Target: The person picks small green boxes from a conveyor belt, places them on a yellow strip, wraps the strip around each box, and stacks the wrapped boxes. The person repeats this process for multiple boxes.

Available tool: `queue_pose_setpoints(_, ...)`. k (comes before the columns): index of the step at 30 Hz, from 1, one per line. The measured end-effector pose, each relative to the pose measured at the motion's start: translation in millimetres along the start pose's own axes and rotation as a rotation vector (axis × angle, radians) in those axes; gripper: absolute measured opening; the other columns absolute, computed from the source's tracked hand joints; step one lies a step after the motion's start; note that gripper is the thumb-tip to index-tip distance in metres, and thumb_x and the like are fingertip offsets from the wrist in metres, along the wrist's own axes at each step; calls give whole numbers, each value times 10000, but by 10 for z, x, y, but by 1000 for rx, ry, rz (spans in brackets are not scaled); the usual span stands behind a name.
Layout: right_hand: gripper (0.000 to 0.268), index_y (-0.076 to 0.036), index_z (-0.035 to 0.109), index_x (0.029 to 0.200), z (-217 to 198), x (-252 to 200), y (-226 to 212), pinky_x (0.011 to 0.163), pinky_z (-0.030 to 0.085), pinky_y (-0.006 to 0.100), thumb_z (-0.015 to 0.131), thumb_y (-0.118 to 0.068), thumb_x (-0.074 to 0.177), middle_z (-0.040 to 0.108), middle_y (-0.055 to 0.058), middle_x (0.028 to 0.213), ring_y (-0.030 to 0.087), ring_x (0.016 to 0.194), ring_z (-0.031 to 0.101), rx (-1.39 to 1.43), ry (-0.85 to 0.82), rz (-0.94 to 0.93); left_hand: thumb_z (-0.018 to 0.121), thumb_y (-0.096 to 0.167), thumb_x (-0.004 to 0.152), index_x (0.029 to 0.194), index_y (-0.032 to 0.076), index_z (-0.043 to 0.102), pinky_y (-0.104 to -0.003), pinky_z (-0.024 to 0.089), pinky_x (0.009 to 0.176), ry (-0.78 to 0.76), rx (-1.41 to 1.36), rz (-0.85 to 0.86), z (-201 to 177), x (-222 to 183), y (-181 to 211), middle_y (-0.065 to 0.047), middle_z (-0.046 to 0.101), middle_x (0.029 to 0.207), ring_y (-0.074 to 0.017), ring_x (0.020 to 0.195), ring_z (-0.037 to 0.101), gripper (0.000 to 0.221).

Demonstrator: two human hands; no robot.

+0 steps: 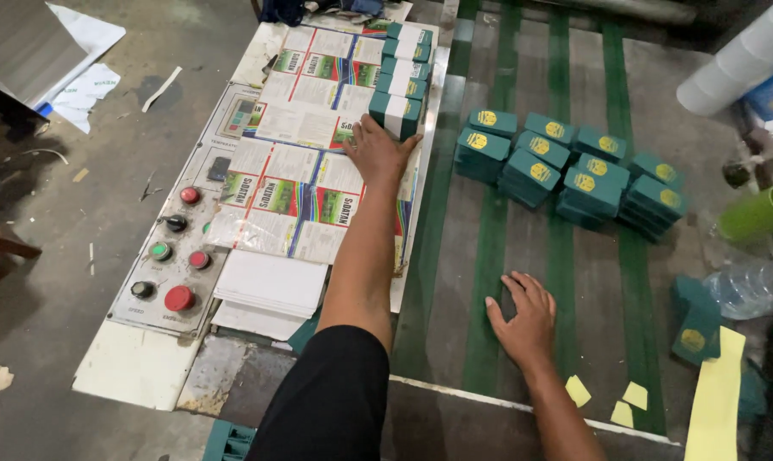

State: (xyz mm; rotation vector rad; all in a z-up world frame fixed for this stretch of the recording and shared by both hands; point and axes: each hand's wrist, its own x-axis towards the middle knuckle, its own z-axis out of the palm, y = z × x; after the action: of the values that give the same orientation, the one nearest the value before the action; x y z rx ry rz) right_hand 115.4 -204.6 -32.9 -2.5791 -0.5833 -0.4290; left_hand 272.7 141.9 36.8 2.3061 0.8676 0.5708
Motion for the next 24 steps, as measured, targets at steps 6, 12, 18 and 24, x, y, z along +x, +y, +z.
queue_pose_setpoints(6, 491, -91, 691, 1266, 8, 22, 13, 1173, 327, 502, 757, -336, 846, 608, 101, 1395, 306, 1373, 502, 0, 1, 2, 874, 679, 639, 1507, -47, 244, -554, 177, 1206, 45, 23, 39, 170, 102, -65, -227, 460, 1508, -335, 1450, 376, 1295)
queue_pose_setpoints(12, 556, -72, 668, 1323, 14, 42, 25, 1147, 330, 508, 756, -331, 840, 606, 115, 1385, 321, 1356, 501, 20, 37, -1, 880, 703, 584, 1587, -29, 110, -561, 178, 1221, 72, -89, 33, 229, 133, -144, -215, 496, 1498, -354, 1428, 425, 1460)
queue_pose_setpoints(18, 505, -92, 692, 1261, -29, 25, -52, 1135, 350, 493, 767, -342, 829, 621, 100, 1365, 308, 1337, 522, 22, 73, 3, 944, 675, 579, 1572, -71, 77, -498, 309, 1177, 145, -398, 143, 388, 398, -520, -334, 402, 1517, -444, 1411, 402, 1515)
queue_pose_setpoints(24, 482, -100, 688, 1248, 10, 9, 16, 1148, 367, 479, 752, -352, 843, 635, 88, 1355, 296, 1335, 535, 44, 117, -4, 864, 443, 819, 1588, -57, 168, -484, 344, 1164, 61, -219, 465, -252, -568, -334, -323, 360, 1595, -469, 1443, 397, 1151)
